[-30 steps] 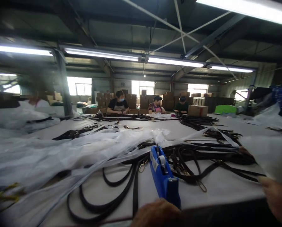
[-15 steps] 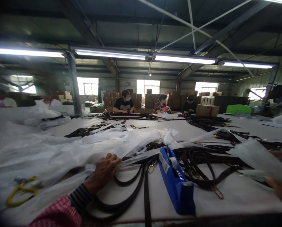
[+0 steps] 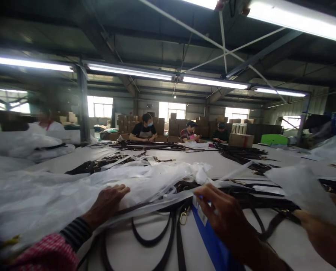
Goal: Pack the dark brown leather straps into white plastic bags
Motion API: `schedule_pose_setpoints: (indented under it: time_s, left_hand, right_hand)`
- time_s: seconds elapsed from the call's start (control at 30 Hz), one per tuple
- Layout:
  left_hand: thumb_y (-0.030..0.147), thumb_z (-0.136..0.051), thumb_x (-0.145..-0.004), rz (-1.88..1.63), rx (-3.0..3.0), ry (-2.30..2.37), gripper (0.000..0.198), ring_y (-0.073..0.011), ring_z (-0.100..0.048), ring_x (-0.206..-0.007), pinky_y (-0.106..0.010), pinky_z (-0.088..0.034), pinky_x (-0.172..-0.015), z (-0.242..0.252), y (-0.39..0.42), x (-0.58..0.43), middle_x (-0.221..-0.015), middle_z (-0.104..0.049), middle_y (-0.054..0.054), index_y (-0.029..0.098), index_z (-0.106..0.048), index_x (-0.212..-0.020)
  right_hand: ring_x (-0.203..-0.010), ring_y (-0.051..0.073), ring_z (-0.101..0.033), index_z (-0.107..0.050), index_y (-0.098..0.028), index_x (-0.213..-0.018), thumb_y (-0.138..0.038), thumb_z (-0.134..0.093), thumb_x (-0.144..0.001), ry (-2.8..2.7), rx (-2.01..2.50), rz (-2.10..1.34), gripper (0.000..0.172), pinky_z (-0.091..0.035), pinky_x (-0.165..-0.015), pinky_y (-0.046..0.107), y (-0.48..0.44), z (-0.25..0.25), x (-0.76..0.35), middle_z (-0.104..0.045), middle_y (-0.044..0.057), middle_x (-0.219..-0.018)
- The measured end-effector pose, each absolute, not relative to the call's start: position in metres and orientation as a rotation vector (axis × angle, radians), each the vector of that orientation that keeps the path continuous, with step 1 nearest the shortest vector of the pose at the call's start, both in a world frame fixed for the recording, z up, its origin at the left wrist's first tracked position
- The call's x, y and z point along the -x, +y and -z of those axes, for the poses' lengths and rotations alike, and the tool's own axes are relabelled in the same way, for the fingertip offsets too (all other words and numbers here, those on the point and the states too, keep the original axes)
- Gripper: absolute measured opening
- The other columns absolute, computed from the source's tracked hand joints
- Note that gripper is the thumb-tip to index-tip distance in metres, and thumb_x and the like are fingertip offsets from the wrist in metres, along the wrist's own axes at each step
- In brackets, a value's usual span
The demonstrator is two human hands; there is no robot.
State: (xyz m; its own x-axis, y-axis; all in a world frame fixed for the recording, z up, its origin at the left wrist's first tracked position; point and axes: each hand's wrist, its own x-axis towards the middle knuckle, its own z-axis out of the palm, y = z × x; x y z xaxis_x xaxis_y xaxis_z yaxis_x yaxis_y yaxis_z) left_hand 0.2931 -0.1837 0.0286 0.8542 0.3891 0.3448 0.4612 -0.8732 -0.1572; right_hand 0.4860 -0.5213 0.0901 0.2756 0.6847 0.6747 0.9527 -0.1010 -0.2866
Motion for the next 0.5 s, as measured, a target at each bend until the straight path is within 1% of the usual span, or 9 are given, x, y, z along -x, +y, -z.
schedule_pose_setpoints:
  time_s: [0.03, 0.1, 0.17, 0.23, 0.33, 0.37, 0.43, 0.5]
  left_hand:
    - [-0.008, -0.039, -0.077, 0.456, 2.777, -0.652, 0.05, -0.0283, -0.065, -0.104, -0.044, -0.05, -0.087, -0.03, -0.181, -0.291, -0.107, -0.069, -0.007, 0.02, -0.066, -0.11]
    - [-0.003, -0.044, -0.08, 0.478, 2.799, -0.687, 0.052, -0.0293, -0.062, -0.109, -0.043, -0.05, -0.088, -0.031, -0.18, -0.286, -0.115, -0.068, -0.008, 0.021, -0.061, -0.123]
    - [0.0, -0.049, -0.08, 0.461, 2.862, -0.723, 0.059, -0.029, -0.059, -0.113, -0.042, -0.05, -0.089, -0.031, -0.186, -0.279, -0.12, -0.067, -0.008, 0.022, -0.053, -0.135]
    - [0.004, -0.054, -0.079, 0.429, 2.925, -0.719, 0.062, -0.0289, -0.058, -0.112, -0.042, -0.051, -0.089, -0.032, -0.196, -0.269, -0.118, -0.067, -0.008, 0.024, -0.049, -0.139]
    - [0.015, -0.062, -0.082, 0.551, 2.927, -0.723, 0.055, -0.0305, -0.054, -0.117, -0.045, -0.05, -0.091, -0.036, -0.217, -0.252, -0.123, -0.064, -0.009, 0.023, -0.051, -0.135]
    - [0.017, -0.064, -0.083, 0.595, 2.927, -0.72, 0.051, -0.0298, -0.054, -0.117, -0.044, -0.05, -0.091, -0.037, -0.227, -0.246, -0.124, -0.064, -0.008, 0.023, -0.052, -0.132]
    - [0.021, -0.067, -0.085, 0.65, 2.951, -0.714, 0.038, -0.0265, -0.056, -0.112, -0.041, -0.049, -0.09, -0.034, -0.25, -0.234, -0.119, -0.065, -0.005, 0.024, -0.057, -0.122]
    - [0.026, -0.07, -0.086, 0.694, 2.981, -0.683, 0.023, -0.0226, -0.06, -0.102, -0.035, -0.049, -0.083, -0.022, -0.274, -0.221, -0.108, -0.068, -0.002, 0.024, -0.061, -0.108]
  right_hand:
    - [-0.085, 0.021, -0.068, -0.068, -0.031, -0.105, -0.039, -0.051, -0.098, -1.495, 1.907, 0.435, 0.021, -0.054, -0.071, 0.032, -0.499, -0.102, -0.498, -0.072, 0.003, -0.099]
    - [-0.079, 0.02, -0.065, -0.069, -0.025, -0.097, -0.04, -0.051, -0.096, -1.547, 2.001, 0.338, 0.023, -0.049, -0.069, 0.032, -0.456, -0.123, -0.52, -0.071, 0.003, -0.094]
    - [-0.078, 0.02, -0.063, -0.07, -0.023, -0.095, -0.04, -0.054, -0.093, -1.628, 2.069, 0.239, 0.023, -0.045, -0.071, 0.032, -0.413, -0.133, -0.532, -0.071, 0.003, -0.09]
    - [-0.078, 0.02, -0.064, -0.07, -0.023, -0.096, -0.04, -0.056, -0.091, -1.742, 2.076, 0.138, 0.023, -0.044, -0.073, 0.033, -0.372, -0.133, -0.531, -0.071, 0.003, -0.088]
    - [-0.08, 0.02, -0.064, -0.069, -0.023, -0.097, -0.038, -0.056, -0.09, -1.959, 1.938, 0.034, 0.021, -0.043, -0.074, 0.032, -0.322, -0.123, -0.501, -0.071, 0.003, -0.089]
    - [-0.081, 0.019, -0.063, -0.068, -0.023, -0.097, -0.037, -0.056, -0.091, -2.033, 1.866, 0.027, 0.02, -0.043, -0.074, 0.032, -0.31, -0.12, -0.486, -0.07, 0.003, -0.091]
    - [-0.084, 0.019, -0.063, -0.066, -0.022, -0.096, -0.034, -0.054, -0.093, -2.176, 1.719, 0.056, 0.017, -0.042, -0.075, 0.031, -0.298, -0.115, -0.452, -0.07, 0.003, -0.095]
    - [-0.085, 0.018, -0.063, -0.065, -0.022, -0.094, -0.027, -0.052, -0.094, -2.315, 1.624, 0.111, 0.014, -0.039, -0.074, 0.03, -0.297, -0.117, -0.418, -0.069, 0.003, -0.095]
